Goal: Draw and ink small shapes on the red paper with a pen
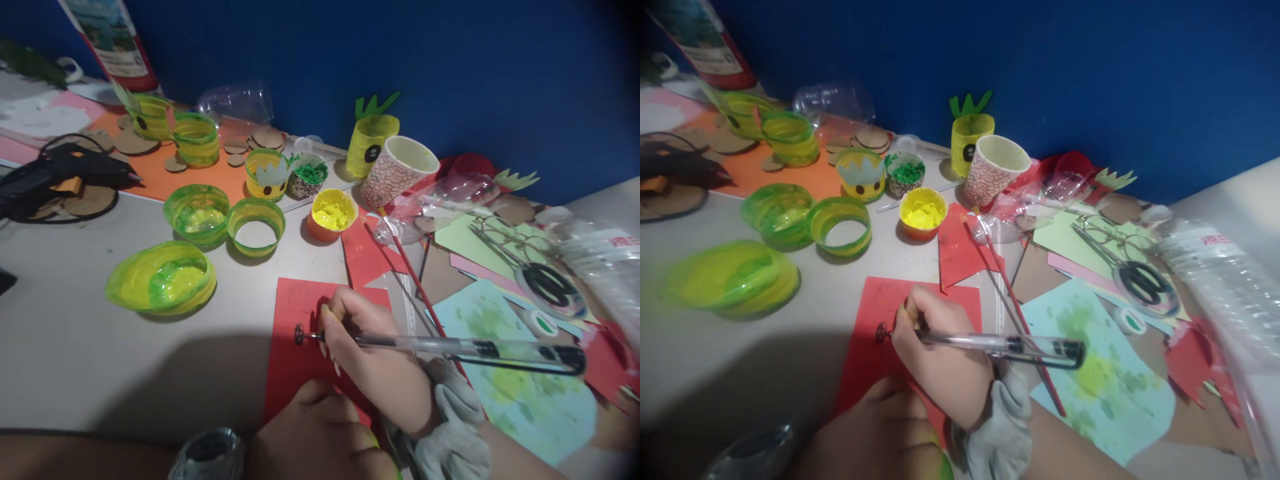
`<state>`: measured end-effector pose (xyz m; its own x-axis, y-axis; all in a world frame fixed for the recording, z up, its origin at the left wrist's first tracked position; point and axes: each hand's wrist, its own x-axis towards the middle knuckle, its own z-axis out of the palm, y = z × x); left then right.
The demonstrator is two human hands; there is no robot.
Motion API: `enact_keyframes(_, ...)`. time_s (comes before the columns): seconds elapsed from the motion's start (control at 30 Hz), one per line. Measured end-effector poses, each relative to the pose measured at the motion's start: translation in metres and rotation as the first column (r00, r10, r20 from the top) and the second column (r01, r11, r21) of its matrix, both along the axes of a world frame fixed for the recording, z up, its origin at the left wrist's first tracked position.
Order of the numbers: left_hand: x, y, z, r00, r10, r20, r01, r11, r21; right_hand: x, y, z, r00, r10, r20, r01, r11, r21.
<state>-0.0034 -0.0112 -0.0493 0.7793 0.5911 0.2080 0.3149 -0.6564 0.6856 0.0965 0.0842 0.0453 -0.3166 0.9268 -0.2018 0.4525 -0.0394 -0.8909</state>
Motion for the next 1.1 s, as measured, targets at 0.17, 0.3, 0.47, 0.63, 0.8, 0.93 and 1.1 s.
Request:
enact_keyframes(0.17, -0.0029, 0.0002, 0.0029, 1.000, -0.019, 0.010, 0.019, 1.000, 0.002, 0.0016, -0.0007, -0.0011, 1.000, -0.014, -0.002, 0.014, 1.000, 0.003)
enact_keyframes(0.3, -0.0016, 0.0015, 0.0029, 1.000, -0.007, 0.005, 0.007, 1.000, -0.011, 0.0016, -0.0009, -0.0033, 1.000, -0.004, -0.008, 0.004, 1.000, -0.006)
enact_keyframes(0.47, 0.0006, 0.0005, 0.0022, 1.000, 0.008, 0.008, -0.007, 1.000, -0.023, -0.0003, -0.0011, -0.0019, 1.000, -0.022, -0.012, 0.022, 0.999, -0.023)
enact_keyframes(0.63, 0.0012, -0.0012, 0.0026, 1.000, 0.016, 0.003, -0.016, 1.000, -0.022, -0.0011, -0.0010, -0.0005, 0.999, -0.038, -0.009, 0.037, 0.998, -0.043)
enact_keyframes(0.8, 0.0015, -0.0014, 0.0022, 1.000, 0.008, -0.004, -0.008, 1.000, -0.009, -0.0017, -0.0017, -0.0015, 0.998, -0.053, -0.022, 0.052, 0.998, -0.045)
enact_keyframes(0.93, 0.0007, 0.0004, 0.0042, 1.000, 0.008, -0.003, -0.008, 1.000, -0.009, -0.0018, -0.0022, -0.0038, 0.998, -0.048, -0.042, 0.046, 0.998, -0.042)
enact_keyframes(1.1, -0.0005, 0.0005, 0.0068, 1.000, 0.003, 0.002, -0.003, 1.000, -0.007, -0.0009, -0.0018, -0.0043, 0.998, -0.049, -0.032, 0.048, 0.998, -0.039)
